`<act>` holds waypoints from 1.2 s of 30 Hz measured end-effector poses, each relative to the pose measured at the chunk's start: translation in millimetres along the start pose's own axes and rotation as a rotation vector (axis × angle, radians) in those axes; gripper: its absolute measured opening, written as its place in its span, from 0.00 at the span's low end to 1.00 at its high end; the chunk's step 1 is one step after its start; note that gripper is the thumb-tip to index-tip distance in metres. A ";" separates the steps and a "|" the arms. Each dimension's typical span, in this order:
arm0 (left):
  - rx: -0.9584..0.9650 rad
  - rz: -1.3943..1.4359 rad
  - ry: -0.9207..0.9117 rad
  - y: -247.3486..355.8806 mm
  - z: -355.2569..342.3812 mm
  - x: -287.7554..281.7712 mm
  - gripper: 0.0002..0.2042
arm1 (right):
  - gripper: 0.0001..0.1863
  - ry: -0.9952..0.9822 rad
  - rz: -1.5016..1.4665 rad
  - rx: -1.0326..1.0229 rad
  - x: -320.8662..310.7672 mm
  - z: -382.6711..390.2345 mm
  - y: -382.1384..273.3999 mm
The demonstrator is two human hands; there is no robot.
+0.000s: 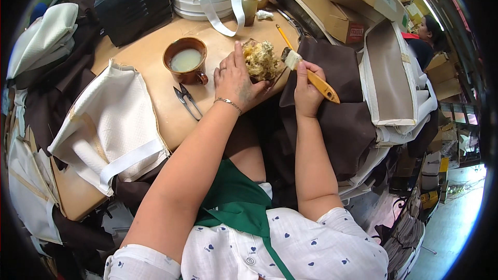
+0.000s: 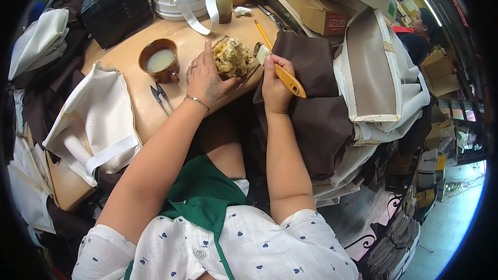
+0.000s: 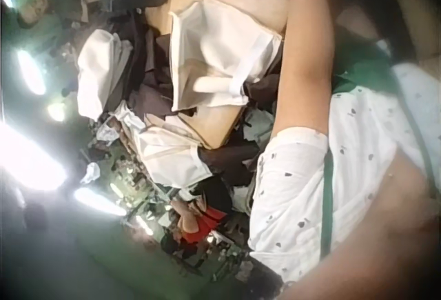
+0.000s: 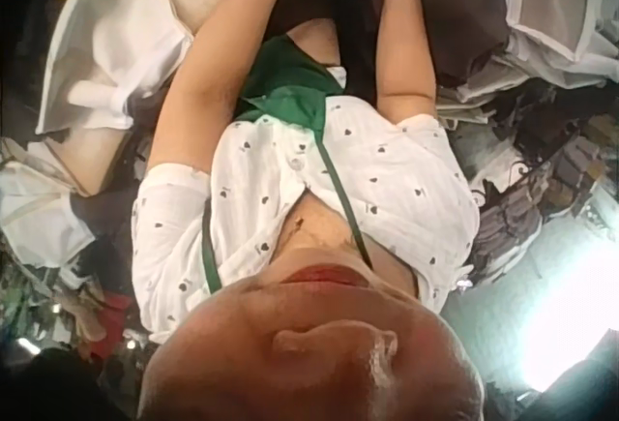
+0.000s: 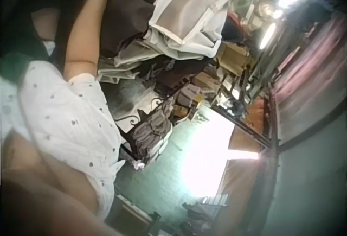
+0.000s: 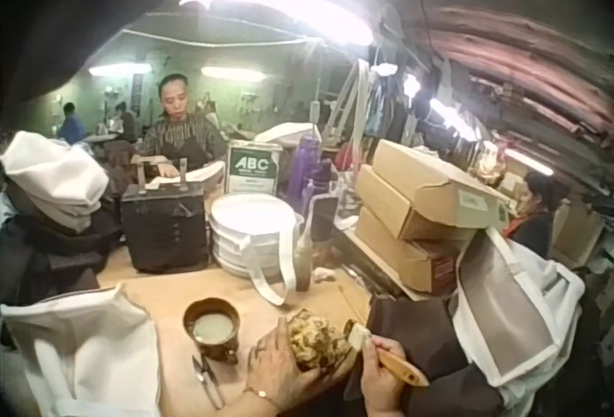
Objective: The person applies a liquid substance to the edge of a leather piece using a brush and trims threads from the leather using shears.
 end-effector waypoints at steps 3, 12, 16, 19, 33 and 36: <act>0.001 0.002 0.039 1.9 -5.7 3.0 0.54 | 0.07 0.027 0.021 -0.049 3.7 -1.5 13.7; -0.083 -0.036 0.021 -3.6 -11.3 5.5 0.55 | 0.05 -0.056 0.225 -0.300 19.7 22.3 -31.3; -0.107 -0.030 0.028 -7.5 -14.4 8.7 0.55 | 0.07 0.026 -0.190 0.188 1.5 29.9 -37.5; -0.083 0.025 0.031 -11.4 -13.4 9.0 0.56 | 0.06 0.156 -0.380 0.259 -9.4 11.9 -48.4; -0.059 -0.026 0.084 -15.4 -4.3 8.4 0.56 | 0.07 0.189 -0.481 0.412 -12.6 7.8 -35.7; -0.037 -0.014 0.091 -15.9 -5.3 7.6 0.56 | 0.07 0.170 -0.489 0.467 -15.4 7.2 -26.1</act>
Point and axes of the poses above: each hand's wrist, its own z-axis away from the middle knuckle, its own x-axis out of the palm, y = z × x, the point moved 3 cm from there along -z, towards the middle knuckle, and after that the axes turned 6 degrees about -x, right-handed, at the moved point
